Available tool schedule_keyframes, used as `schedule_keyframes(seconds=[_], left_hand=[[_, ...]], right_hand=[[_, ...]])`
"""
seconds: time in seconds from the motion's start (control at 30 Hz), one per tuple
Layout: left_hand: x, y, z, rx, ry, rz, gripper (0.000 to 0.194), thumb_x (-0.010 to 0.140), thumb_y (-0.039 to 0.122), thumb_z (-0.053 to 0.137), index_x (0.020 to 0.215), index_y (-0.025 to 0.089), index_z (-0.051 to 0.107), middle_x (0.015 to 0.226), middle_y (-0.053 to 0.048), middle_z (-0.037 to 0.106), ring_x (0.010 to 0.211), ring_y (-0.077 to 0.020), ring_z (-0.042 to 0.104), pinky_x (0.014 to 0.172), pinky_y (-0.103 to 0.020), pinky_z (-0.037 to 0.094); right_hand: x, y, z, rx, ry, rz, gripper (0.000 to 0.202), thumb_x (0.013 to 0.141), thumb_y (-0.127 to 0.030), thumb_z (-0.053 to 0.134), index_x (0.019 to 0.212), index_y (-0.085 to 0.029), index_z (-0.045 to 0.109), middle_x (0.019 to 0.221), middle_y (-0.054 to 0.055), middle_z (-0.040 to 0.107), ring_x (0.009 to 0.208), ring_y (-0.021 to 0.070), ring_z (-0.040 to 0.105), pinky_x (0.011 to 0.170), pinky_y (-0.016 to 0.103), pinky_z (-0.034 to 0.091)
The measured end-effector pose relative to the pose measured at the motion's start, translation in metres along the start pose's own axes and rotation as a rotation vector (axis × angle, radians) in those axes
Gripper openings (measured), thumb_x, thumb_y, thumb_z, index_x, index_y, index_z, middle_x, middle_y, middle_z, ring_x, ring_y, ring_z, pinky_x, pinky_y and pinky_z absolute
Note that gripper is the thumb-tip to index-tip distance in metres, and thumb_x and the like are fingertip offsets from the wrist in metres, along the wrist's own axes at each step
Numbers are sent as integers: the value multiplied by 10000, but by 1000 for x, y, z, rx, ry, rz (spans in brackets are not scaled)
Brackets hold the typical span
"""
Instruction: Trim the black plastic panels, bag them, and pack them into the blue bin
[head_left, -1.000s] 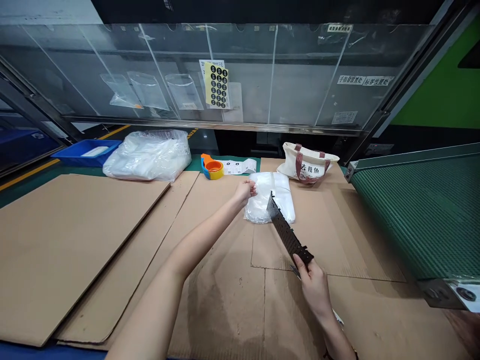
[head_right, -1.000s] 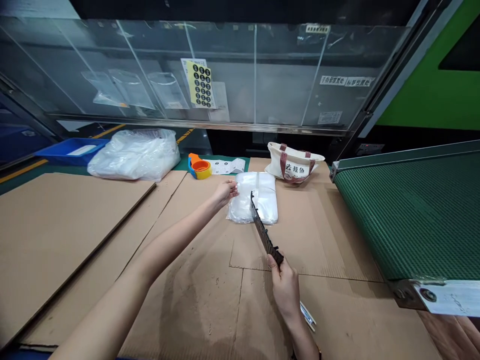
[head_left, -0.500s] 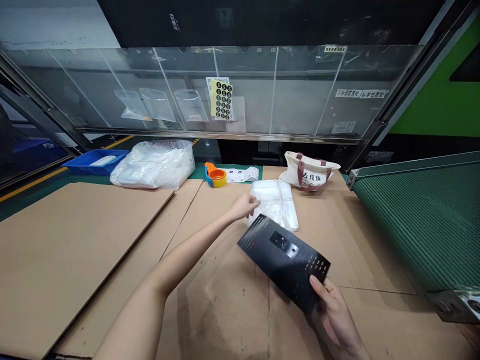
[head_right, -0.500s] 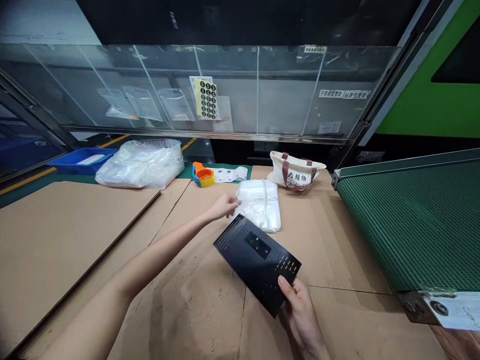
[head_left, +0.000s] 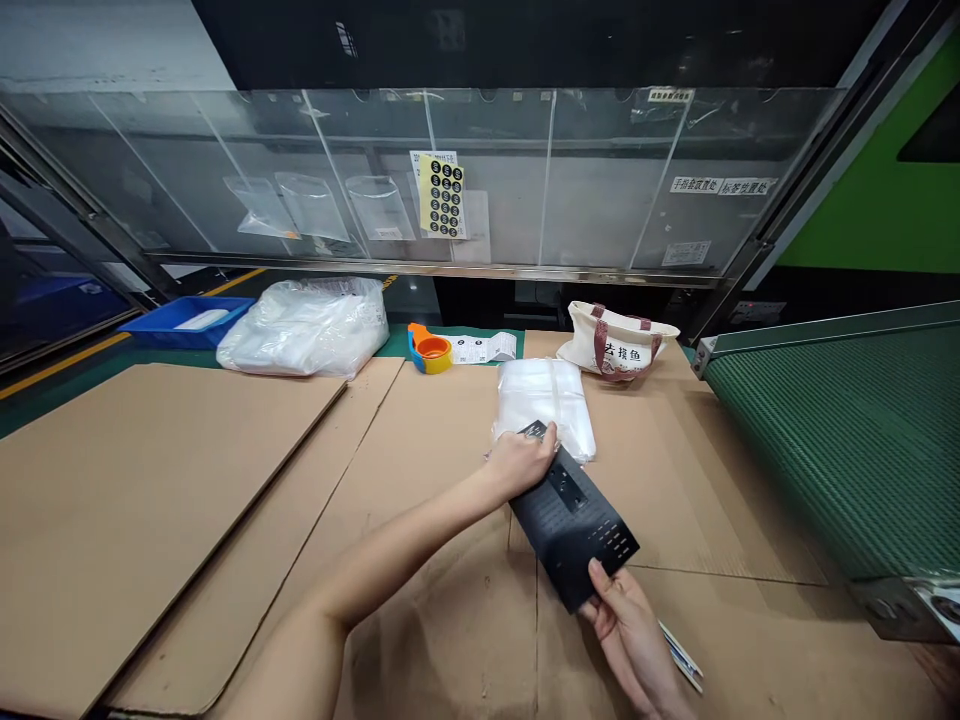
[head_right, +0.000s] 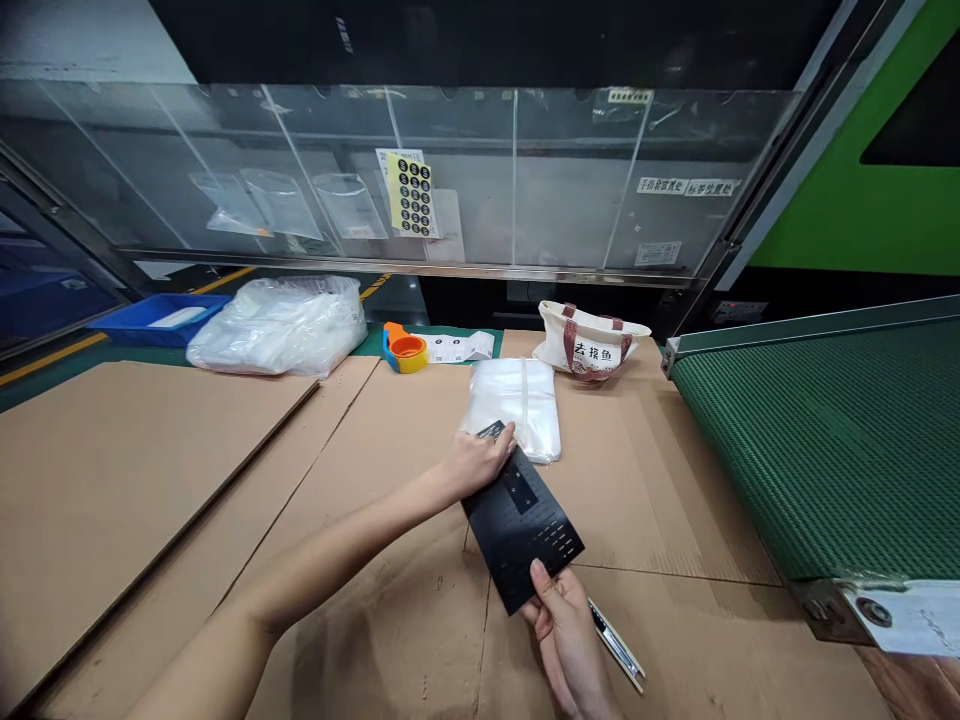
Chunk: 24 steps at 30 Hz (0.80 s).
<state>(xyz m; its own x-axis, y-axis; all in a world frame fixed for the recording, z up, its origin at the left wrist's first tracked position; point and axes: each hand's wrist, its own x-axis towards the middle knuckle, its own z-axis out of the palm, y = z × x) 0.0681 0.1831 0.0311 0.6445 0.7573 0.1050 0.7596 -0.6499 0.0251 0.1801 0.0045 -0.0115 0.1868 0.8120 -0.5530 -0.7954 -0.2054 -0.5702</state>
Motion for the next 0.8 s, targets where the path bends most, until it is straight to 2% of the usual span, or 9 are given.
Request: schedule_keyframes(seconds=[0.1, 0.27, 0.33, 0.4, 0.47, 0.57, 0.63, 0.73, 0.8], left_hand=[[-6, 9, 0, 47, 35, -6, 485, 986, 284, 274, 1364, 67, 488, 718, -179, 712, 669, -285, 703, 558, -331, 498], [-19, 18, -1, 84, 74, 10, 451, 960, 235, 381, 1376, 95, 483, 698, -138, 714, 603, -251, 697, 504, -285, 487], [-25, 19, -2, 97, 95, -4, 449, 964, 237, 379, 1373, 84, 484, 682, -140, 707, 584, -248, 691, 490, -281, 486], [-30, 20, -2, 108, 128, -23, 454, 978, 256, 346, 1369, 75, 488, 663, -141, 696, 569, -244, 685, 474, -274, 477], [-36, 21, -2, 111, 182, 6, 452, 979, 250, 335, 1366, 82, 496, 637, -123, 683, 533, -224, 670, 443, -253, 446], [-46, 27, 1, 93, 277, 156, 434, 961, 201, 355, 1344, 82, 520, 589, -83, 656, 465, -186, 629, 380, -234, 373], [-54, 35, 4, 93, 349, 223, 410, 956, 208, 376, 1298, 84, 565, 531, -56, 624, 413, -165, 591, 347, -233, 328], [-64, 50, 6, 99, 483, 236, 385, 957, 237, 402, 1243, 77, 605, 461, -19, 564, 337, -140, 519, 313, -246, 277], [-71, 59, 3, 65, 559, 272, 384, 953, 231, 409, 1235, 53, 600, 452, 3, 537, 320, -128, 482, 305, -259, 271]], right_hand=[[1, 3, 1, 70, 77, -71, 472, 442, -331, 938, 795, -191, 658, 857, 0, 733, 784, 148, 693, 647, 220, 569], [0, 17, 9, 16, -19, 26, 409, 473, -318, 930, 731, -197, 636, 798, -18, 714, 695, 114, 668, 556, 176, 530], [0, 19, 12, 75, 45, -18, 436, 417, -323, 942, 658, -198, 600, 776, -33, 708, 675, 105, 656, 554, 168, 528], [1, 18, 14, 123, 92, -82, 446, 407, -347, 941, 676, -211, 612, 800, -40, 713, 720, 113, 663, 615, 188, 550], [0, 15, 15, 42, 25, -73, 420, 475, -368, 922, 762, -214, 656, 847, -16, 723, 771, 135, 670, 673, 226, 566], [-2, 10, 15, -160, -121, 24, 414, 530, -354, 905, 837, -184, 687, 898, 37, 728, 775, 157, 670, 659, 239, 563], [-1, 10, 15, -157, -97, 5, 420, 519, -374, 903, 830, -191, 688, 905, 36, 726, 777, 155, 666, 651, 223, 556], [2, 18, 14, -82, 3, -152, 412, 547, -445, 872, 841, -223, 687, 944, 18, 720, 854, 160, 657, 752, 241, 553], [5, 23, 11, -178, -21, -204, 428, 535, -467, 869, 831, -213, 693, 891, 22, 717, 825, 173, 646, 742, 251, 547]])
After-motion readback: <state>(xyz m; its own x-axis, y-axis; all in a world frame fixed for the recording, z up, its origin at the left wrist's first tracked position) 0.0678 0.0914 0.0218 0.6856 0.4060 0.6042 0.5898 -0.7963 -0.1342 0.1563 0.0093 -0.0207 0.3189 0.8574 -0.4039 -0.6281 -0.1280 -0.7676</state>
